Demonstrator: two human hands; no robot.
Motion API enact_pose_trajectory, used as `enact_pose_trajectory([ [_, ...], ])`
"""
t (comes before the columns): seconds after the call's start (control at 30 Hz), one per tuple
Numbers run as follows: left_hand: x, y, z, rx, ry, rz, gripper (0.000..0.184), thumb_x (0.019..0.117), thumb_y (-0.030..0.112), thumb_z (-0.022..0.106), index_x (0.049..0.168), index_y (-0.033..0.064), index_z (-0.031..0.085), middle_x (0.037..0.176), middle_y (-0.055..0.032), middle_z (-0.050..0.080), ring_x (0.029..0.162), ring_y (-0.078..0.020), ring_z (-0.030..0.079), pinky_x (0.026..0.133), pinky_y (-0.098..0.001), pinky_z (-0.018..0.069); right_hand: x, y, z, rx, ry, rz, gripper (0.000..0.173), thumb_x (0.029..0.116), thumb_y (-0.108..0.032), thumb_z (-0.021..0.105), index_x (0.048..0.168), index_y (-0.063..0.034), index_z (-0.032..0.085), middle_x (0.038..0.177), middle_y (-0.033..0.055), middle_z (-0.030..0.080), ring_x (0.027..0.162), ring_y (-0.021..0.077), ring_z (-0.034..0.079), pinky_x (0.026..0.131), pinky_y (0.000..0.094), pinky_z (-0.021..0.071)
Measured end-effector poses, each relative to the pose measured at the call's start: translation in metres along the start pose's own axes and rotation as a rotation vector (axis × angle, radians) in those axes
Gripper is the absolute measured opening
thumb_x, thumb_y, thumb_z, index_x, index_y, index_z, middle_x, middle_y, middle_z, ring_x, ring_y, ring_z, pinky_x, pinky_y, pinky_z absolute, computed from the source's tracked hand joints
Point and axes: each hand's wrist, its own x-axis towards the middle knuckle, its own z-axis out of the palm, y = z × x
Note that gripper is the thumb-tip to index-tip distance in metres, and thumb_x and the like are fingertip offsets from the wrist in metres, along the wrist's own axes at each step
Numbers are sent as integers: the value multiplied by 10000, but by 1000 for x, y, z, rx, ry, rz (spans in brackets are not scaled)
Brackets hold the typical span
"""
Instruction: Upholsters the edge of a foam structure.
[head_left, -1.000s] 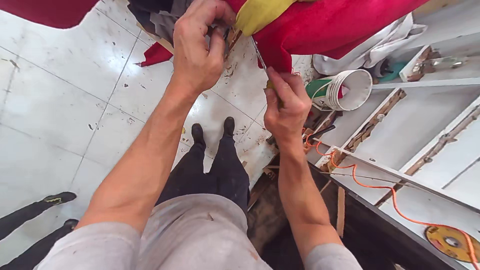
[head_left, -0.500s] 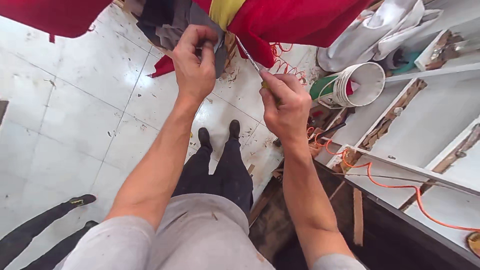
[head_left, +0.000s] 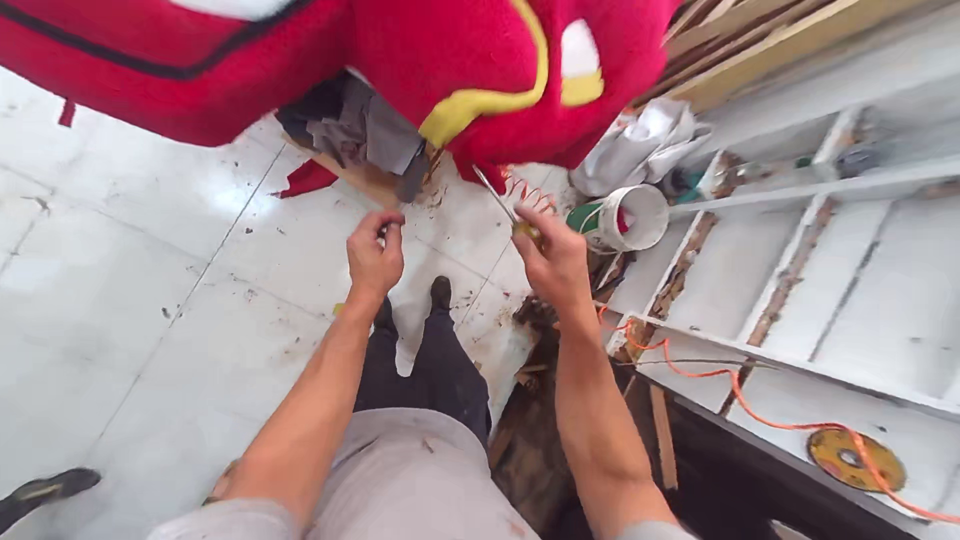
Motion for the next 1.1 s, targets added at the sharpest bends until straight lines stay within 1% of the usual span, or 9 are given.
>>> enact_pose_trajectory([
  [0.07, -8, 13, -3, 3, 38, -12, 310, 1028, 206, 489, 1179, 25, 691, 1130, -136, 713, 1008, -218, 700, 900, -434, 578, -37, 6, -27, 52, 24, 133, 352, 1002, -257, 609, 1306, -90, 669, 1023, 62, 738, 771, 115, 688, 693, 338, 605],
  [0.2, -4, 74, 6, -13, 63, 56, 372, 1022, 303, 536, 1243, 40, 678, 1207, -133, 698, 1128, -245, 676, 964, -467, 562, -69, -25, -68, 184, 148, 174, 394, 929, -115, 617, 1305, 2, 619, 1070, 76, 737, 813, 111, 708, 667, 289, 610],
  [0.43, 39, 133, 71, -94, 156, -216, 823, 837, 517, 751, 1434, 17, 487, 1419, -215, 545, 1292, -370, 550, 1038, -592, 470, 83, -95, -102, -247, 148, -139, 416, 990, -143, 586, 1400, -74, 590, 1279, 155, 663, 1039, 244, 685, 863, 453, 587],
  [0.6, 55, 107, 73, 63, 162, -117, 323, 1042, 264, 519, 1213, 25, 652, 1054, -169, 720, 1020, -344, 703, 897, -591, 554, 228, -99, -81, -229, 97, -348, 422, 966, -100, 575, 1386, -87, 619, 1301, 136, 658, 1133, 233, 664, 946, 408, 560],
  [0.73, 65, 82, 45, 306, 255, 216, 223, 1025, 182, 572, 1087, 50, 741, 1049, -132, 742, 1050, -334, 686, 946, -539, 523, 278, -92, -67, -341, 110, -405, 493, 935, -148, 587, 1427, -147, 601, 1417, 101, 598, 1311, 275, 552, 1061, 453, 463],
  [0.8, 69, 73, 37, 365, 284, 303, 203, 1017, 171, 580, 1042, 56, 744, 1032, -124, 746, 1039, -325, 692, 959, -526, 517, 269, -85, -69, -328, 147, -482, 475, 945, -169, 588, 1418, -130, 609, 1438, 121, 585, 1364, 299, 509, 1097, 493, 422],
  [0.9, 69, 69, 34, 255, 355, 145, 243, 1034, 150, 532, 1075, 11, 727, 1082, -169, 725, 1072, -337, 681, 994, -529, 512, 219, -69, -74, -288, 141, -585, 360, 980, -164, 583, 1319, -80, 670, 1342, 170, 640, 1292, 332, 568, 1048, 516, 464],
  [1.0, 55, 68, 41, -32, 502, -176, 337, 1058, 180, 463, 1264, -38, 617, 1184, -195, 684, 1117, -292, 669, 1002, -484, 529, 165, -41, -60, -290, 52, -705, 289, 966, -155, 617, 1226, -79, 718, 1238, 154, 687, 1175, 325, 634, 996, 523, 504],
  [1.1, 33, 52, 68, -374, 417, -326, 505, 971, 155, 604, 1415, -32, 453, 1212, -177, 664, 1082, -251, 679, 928, -434, 576, 141, -27, -45, -326, -34, -811, 279, 950, -207, 658, 1207, -136, 741, 1205, 98, 708, 1152, 264, 653, 985, 484, 525],
])
